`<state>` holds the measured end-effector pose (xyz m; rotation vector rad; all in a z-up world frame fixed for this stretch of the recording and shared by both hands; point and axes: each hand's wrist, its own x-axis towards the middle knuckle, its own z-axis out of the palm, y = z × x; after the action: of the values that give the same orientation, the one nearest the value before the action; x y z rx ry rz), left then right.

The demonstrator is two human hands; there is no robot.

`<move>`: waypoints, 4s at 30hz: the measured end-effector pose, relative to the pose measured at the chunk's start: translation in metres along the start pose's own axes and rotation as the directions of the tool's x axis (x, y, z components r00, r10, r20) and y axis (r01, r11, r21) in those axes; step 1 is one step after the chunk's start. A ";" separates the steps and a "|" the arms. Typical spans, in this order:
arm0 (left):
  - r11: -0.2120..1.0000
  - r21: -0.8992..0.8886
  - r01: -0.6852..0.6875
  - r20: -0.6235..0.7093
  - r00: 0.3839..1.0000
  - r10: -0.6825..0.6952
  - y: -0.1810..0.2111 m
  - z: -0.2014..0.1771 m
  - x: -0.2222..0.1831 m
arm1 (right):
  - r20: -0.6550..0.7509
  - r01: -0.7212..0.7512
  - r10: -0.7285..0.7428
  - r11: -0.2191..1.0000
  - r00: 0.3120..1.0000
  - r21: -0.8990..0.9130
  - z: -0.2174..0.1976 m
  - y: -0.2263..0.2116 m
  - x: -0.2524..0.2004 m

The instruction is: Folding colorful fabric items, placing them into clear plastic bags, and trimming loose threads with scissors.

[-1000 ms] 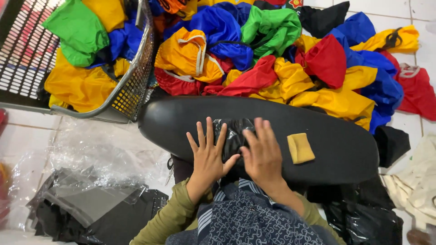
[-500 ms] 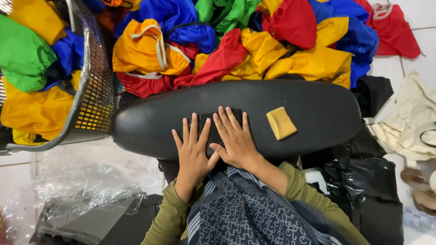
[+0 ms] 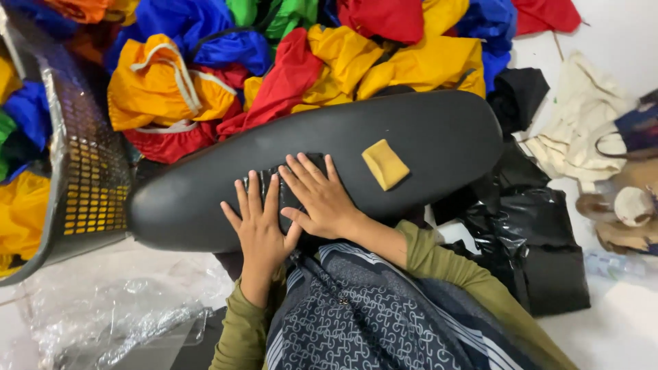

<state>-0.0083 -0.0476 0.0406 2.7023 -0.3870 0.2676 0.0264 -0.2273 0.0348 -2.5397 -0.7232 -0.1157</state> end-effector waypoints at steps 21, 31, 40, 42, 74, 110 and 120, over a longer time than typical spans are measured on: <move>0.896 -0.438 -0.075 -0.199 0.980 -0.016 0.005 -0.014 -0.008 | -0.221 -0.086 0.112 0.989 0.969 0.121 -0.046 -0.003 -0.052; 0.944 -0.285 -0.169 -0.217 0.970 0.108 0.002 -0.010 -0.006 | -0.162 0.073 0.015 0.852 0.987 0.518 -0.124 -0.005 -0.107; 0.984 0.145 -0.103 -0.358 0.922 0.150 0.016 0.014 -0.012 | -0.696 0.102 0.186 0.931 0.694 0.351 -0.276 0.032 -0.156; 0.986 0.137 -0.096 -0.372 0.918 0.141 0.016 0.015 -0.012 | -0.803 -0.150 0.153 0.985 0.577 0.080 -0.278 0.052 -0.172; 0.915 -0.103 -0.391 -0.125 0.917 0.378 -0.056 0.027 0.226 | -0.166 0.166 -0.192 0.973 0.967 -0.159 -0.100 0.107 0.026; 0.988 0.144 0.062 0.004 0.998 -0.064 0.005 -0.107 0.193 | 0.147 -0.349 0.335 0.933 0.931 0.085 -0.105 0.105 0.040; 0.773 -0.630 0.075 0.047 0.997 -0.057 -0.005 -0.142 0.062 | 0.096 -0.658 0.695 0.710 0.713 -0.253 -0.160 0.088 -0.028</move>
<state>0.0334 0.0010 0.1816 2.0426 -0.3151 0.0588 0.0564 -0.3826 0.1302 -2.8642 0.2328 0.3237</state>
